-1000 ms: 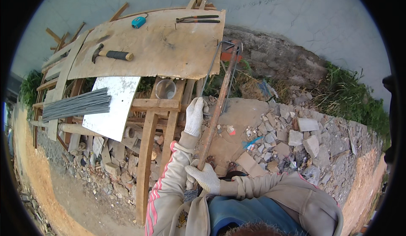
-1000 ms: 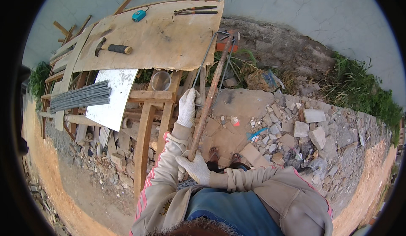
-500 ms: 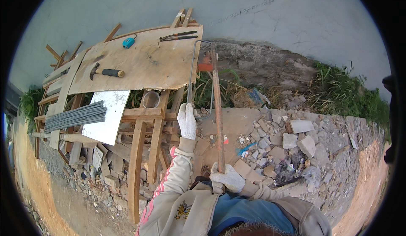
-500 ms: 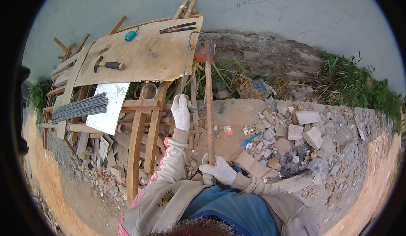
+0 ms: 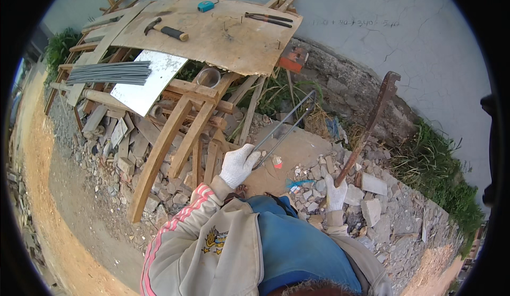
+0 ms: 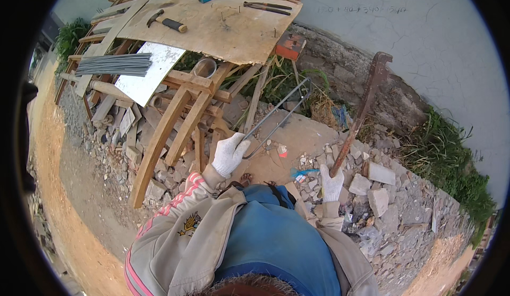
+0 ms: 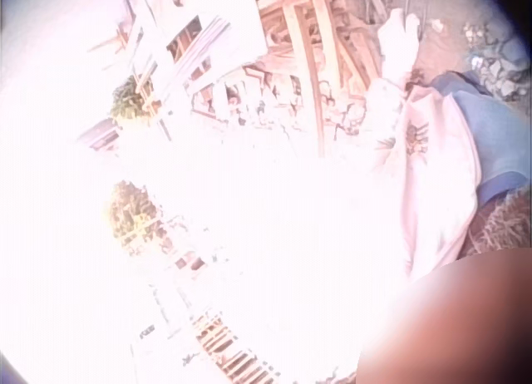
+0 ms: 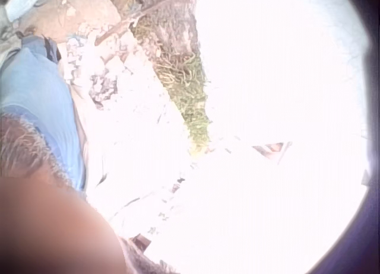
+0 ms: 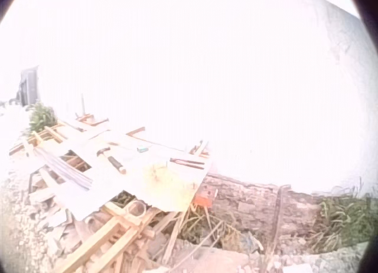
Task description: The person bends metal rods into rectangular shapes using a hammer and a wooden workbench. They repeatedly position the rods, strike them with a hammer to form corners, and place the finished pieces on the bench.
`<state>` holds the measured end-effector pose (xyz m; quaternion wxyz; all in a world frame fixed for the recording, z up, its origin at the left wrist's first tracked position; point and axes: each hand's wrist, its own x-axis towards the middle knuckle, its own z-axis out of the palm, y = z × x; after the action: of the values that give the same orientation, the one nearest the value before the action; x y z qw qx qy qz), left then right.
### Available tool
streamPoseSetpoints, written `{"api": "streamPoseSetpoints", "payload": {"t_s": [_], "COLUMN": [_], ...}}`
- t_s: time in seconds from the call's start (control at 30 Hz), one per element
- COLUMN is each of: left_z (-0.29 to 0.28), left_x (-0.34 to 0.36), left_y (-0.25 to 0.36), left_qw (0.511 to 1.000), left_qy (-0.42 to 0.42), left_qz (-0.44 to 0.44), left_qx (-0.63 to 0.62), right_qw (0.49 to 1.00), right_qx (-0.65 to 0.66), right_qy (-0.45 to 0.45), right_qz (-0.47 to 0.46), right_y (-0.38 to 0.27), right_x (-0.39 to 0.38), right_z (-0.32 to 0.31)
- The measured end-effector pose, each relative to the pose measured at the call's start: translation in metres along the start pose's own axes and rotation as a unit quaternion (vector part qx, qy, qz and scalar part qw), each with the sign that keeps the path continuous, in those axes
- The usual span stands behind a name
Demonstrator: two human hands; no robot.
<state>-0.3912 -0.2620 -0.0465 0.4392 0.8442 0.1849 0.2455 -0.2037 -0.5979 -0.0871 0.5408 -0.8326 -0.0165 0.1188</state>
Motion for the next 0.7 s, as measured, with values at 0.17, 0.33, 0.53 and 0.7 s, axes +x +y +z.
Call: {"api": "streamPoseSetpoints", "payload": {"t_s": [0.17, 0.33, 0.53, 0.7], "left_z": [0.021, 0.055, 0.080, 0.133], "left_x": [-0.100, -0.228, -0.394, -0.471], "left_y": [-0.039, -0.065, -0.100, -0.142], "left_qw": [0.967, 0.879, 0.673, 0.500], "left_qy": [-0.111, 0.043, 0.455, 0.472], "left_qz": [-0.183, -0.447, -0.582, -0.719], "left_qx": [0.139, 0.162, 0.035, -0.095], "right_qw": [0.991, 0.963, 0.892, 0.820], "right_qx": [-0.073, -0.194, -0.345, -0.445], "right_qy": [-0.072, -0.168, -0.279, -0.346], "right_qz": [-0.088, -0.086, -0.084, -0.094], "right_y": [0.058, 0.114, 0.193, 0.254], "right_x": [0.033, 0.058, 0.096, 0.129], "right_z": [-0.008, -0.003, -0.001, -0.003]}}
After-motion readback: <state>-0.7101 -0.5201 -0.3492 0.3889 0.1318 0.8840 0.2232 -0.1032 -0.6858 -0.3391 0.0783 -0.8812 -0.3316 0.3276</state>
